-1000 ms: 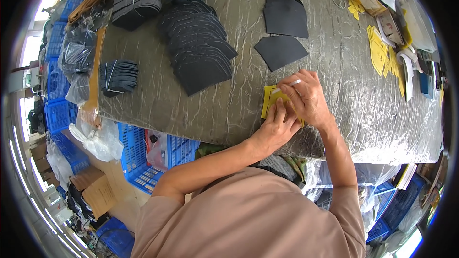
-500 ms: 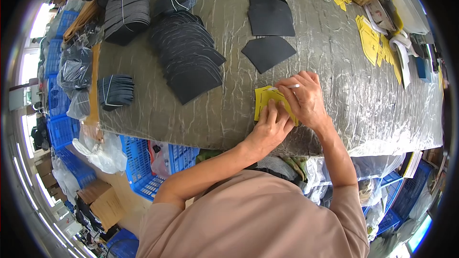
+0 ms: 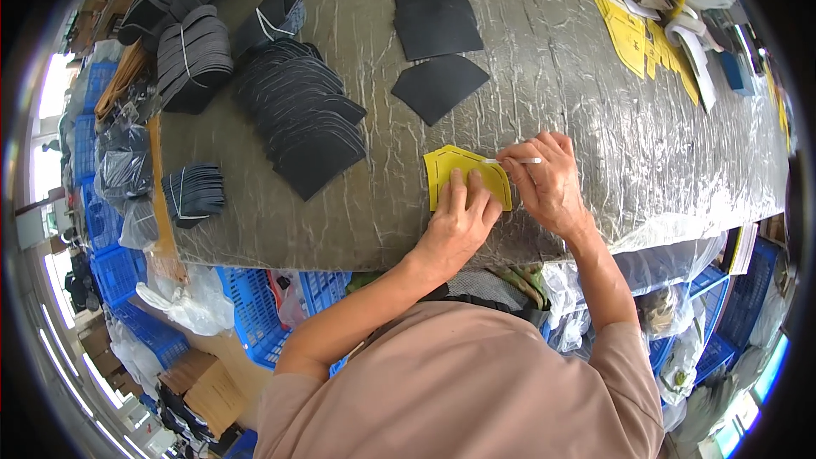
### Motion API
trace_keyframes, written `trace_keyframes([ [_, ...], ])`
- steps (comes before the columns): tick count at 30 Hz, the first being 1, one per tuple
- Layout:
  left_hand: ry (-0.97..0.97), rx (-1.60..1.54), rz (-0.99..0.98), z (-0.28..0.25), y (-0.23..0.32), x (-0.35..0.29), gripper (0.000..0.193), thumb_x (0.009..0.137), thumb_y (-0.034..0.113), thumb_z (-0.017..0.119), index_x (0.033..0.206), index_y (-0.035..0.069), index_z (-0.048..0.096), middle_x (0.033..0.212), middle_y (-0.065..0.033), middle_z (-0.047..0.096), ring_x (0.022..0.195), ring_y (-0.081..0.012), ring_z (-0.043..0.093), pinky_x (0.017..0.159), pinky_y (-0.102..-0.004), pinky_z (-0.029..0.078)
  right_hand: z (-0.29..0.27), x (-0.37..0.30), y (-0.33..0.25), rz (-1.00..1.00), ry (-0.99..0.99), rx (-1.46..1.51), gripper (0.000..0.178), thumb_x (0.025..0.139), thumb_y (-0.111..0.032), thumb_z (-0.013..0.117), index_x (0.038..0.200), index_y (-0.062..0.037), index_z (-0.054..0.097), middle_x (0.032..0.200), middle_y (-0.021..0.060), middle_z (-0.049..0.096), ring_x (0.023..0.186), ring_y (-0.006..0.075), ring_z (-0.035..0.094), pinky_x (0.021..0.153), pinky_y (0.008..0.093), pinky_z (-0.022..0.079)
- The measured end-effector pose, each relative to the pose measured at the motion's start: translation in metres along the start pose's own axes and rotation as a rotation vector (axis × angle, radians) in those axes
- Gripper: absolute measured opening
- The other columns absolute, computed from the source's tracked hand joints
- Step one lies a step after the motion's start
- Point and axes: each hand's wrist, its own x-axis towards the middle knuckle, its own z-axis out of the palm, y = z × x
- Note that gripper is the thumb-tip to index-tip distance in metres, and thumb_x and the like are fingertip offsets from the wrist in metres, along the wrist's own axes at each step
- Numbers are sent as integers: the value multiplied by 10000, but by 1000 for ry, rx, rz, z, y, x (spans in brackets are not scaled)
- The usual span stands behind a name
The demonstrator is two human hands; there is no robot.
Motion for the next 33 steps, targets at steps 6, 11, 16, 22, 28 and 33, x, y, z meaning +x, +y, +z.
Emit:
trace_keyframes([
  [6, -35, -18, 25, -1, -1, 0, 265, 849, 77, 653, 1090, -18, 598, 1274, -241, 575, 1167, -429, 584, 959, -432, 578, -7, -8, -3, 56, 12, -22, 88, 893, -45, 695, 953, -92, 653, 807, 27, 627, 757, 235, 577, 845, 399, 412],
  [11, -47, -6, 32, -3, -1, 0, 273, 840, 60, 659, 1092, -28, 599, 1286, -254, 576, 1175, -437, 582, 959, -429, 582, -11, -15, -5, 58, 42, -54, 95, 887, -44, 698, 952, -93, 650, 797, 28, 618, 755, 234, 577, 839, 399, 410],
  [16, -54, -10, 47, -4, -3, 0, 269, 843, 50, 653, 1094, -31, 598, 1285, -262, 575, 1171, -449, 589, 942, -430, 591, -16, -31, -13, 72, 49, -89, 124, 868, -40, 712, 952, -99, 643, 791, 31, 611, 743, 233, 571, 820, 399, 406],
  [22, -50, -2, 48, -3, -3, -1, 273, 854, 40, 644, 1107, -39, 580, 1300, -272, 561, 1179, -463, 591, 916, -424, 607, -18, -56, -34, 97, 57, -120, 177, 847, -32, 725, 967, -110, 621, 784, 22, 585, 730, 239, 551, 808, 400, 404],
  [28, -43, -3, 44, -3, -3, 0, 267, 864, 43, 632, 1107, -46, 570, 1305, -277, 559, 1194, -465, 585, 916, -420, 606, -21, -60, -33, 145, -51, 47, 42, 934, -72, 627, 970, -80, 607, 794, 67, 584, 756, 290, 575, 768, 414, 427],
  [33, -41, -4, 35, -3, -4, -2, 265, 865, 60, 619, 1103, -46, 571, 1314, -267, 571, 1214, -453, 577, 944, -423, 584, 13, -23, -21, 503, -55, 188, 90, 962, -117, 592, 990, -32, 599, 891, 142, 595, 814, 386, 637, 711, 470, 507],
])
